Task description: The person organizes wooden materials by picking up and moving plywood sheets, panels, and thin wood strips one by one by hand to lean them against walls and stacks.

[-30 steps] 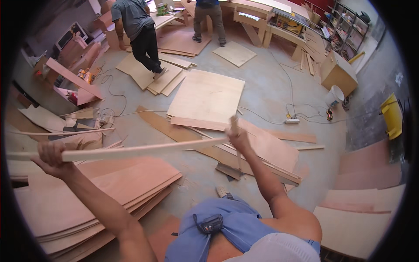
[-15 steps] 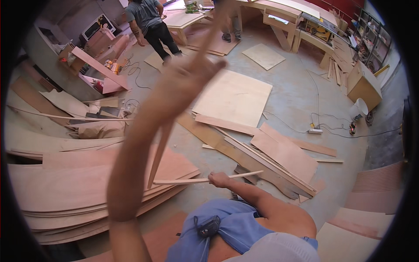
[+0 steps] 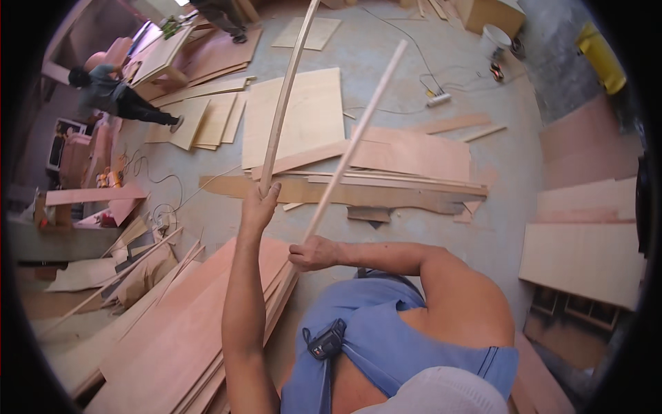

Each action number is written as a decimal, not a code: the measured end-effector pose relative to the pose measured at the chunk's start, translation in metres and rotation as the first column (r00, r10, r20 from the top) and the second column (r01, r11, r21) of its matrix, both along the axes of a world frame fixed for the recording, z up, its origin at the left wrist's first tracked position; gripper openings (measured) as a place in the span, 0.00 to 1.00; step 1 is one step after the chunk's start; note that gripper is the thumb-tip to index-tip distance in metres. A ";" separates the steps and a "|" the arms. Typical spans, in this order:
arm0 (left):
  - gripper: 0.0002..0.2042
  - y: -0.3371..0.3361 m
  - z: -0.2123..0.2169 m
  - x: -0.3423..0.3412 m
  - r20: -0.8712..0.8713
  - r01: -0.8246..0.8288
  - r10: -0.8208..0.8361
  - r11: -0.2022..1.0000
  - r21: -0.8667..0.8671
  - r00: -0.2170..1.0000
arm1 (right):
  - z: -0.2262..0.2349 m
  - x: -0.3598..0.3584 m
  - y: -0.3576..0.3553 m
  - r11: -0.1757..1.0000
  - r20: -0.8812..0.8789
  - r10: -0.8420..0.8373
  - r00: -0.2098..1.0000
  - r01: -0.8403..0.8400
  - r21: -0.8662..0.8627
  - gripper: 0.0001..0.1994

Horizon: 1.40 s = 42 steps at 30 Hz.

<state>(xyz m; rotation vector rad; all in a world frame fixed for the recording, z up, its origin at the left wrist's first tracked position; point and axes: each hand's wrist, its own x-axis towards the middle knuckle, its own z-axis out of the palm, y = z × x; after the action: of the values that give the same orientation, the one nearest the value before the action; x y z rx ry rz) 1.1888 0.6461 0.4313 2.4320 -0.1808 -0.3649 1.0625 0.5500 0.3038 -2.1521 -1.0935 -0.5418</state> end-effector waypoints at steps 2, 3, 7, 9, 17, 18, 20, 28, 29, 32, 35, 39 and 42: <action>0.19 -0.004 -0.031 -0.010 -0.155 -0.079 0.072 0.996 -0.039 0.985 | 0.004 0.002 0.000 1.000 -0.009 -0.006 1.000 0.006 -0.030 0.08; 0.19 -0.007 -0.047 -0.015 -0.162 -0.073 0.066 0.997 -0.040 0.985 | 0.003 0.001 0.002 0.999 -0.016 -0.012 1.000 0.012 -0.032 0.08; 0.24 -0.037 -0.090 -0.036 -0.172 0.096 -0.095 0.995 0.000 0.981 | -0.018 0.002 0.001 1.000 -0.174 0.009 0.985 -0.004 0.028 0.09; 0.27 -0.045 -0.107 -0.049 -0.114 0.212 -0.200 0.971 0.110 0.973 | -0.029 -0.012 0.004 0.991 -0.218 0.075 0.973 -0.098 -0.094 0.13; 0.23 -0.021 -0.251 -0.098 -0.893 0.764 -0.197 0.609 0.213 0.405 | -0.057 -0.074 0.019 0.994 -0.367 0.102 0.925 -0.112 -0.006 0.15; 0.22 -0.022 -0.257 -0.104 -0.904 0.787 -0.199 0.584 0.200 0.378 | -0.057 -0.079 0.020 0.989 -0.388 0.121 0.914 -0.146 -0.035 0.15; 0.22 -0.025 -0.267 -0.104 -0.910 0.814 -0.213 0.548 0.190 0.356 | -0.058 -0.081 0.017 0.979 -0.402 0.140 0.905 -0.186 -0.079 0.15; 0.19 -0.054 -0.254 -0.091 -0.846 0.863 -0.390 0.484 0.147 0.363 | 0.004 -0.067 -0.071 0.992 -0.190 0.035 0.981 -0.010 0.127 0.17; 0.19 -0.057 -0.241 -0.090 -0.835 0.861 -0.401 0.484 0.157 0.377 | -0.016 -0.068 -0.086 0.986 -0.113 -0.053 0.992 0.070 0.151 0.22; 0.15 -0.076 -0.157 -0.075 -0.858 0.889 -0.366 0.412 0.199 0.362 | -0.009 -0.063 -0.153 0.930 -0.375 -0.365 0.852 0.350 -0.110 0.40; 0.14 -0.070 -0.123 -0.075 -0.785 0.854 -0.431 0.468 0.228 0.446 | -0.018 -0.053 -0.176 0.916 -0.506 -0.394 0.767 0.284 -0.283 0.45; 0.15 -0.070 -0.093 -0.081 -0.770 0.866 -0.472 0.457 0.203 0.429 | -0.063 -0.050 -0.172 0.922 -0.658 -0.336 0.674 0.091 -0.377 0.46; 0.16 -0.057 -0.090 -0.084 -0.591 0.835 -0.604 0.485 0.261 0.536 | -0.088 -0.050 -0.162 0.924 -0.715 -0.311 0.626 0.021 -0.383 0.42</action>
<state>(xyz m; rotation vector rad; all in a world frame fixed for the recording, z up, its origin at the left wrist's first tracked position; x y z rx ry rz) 1.1053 0.5891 0.3413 2.5586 -1.1115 -1.5206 1.0122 0.3881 0.2162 -2.4090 -0.5025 0.5414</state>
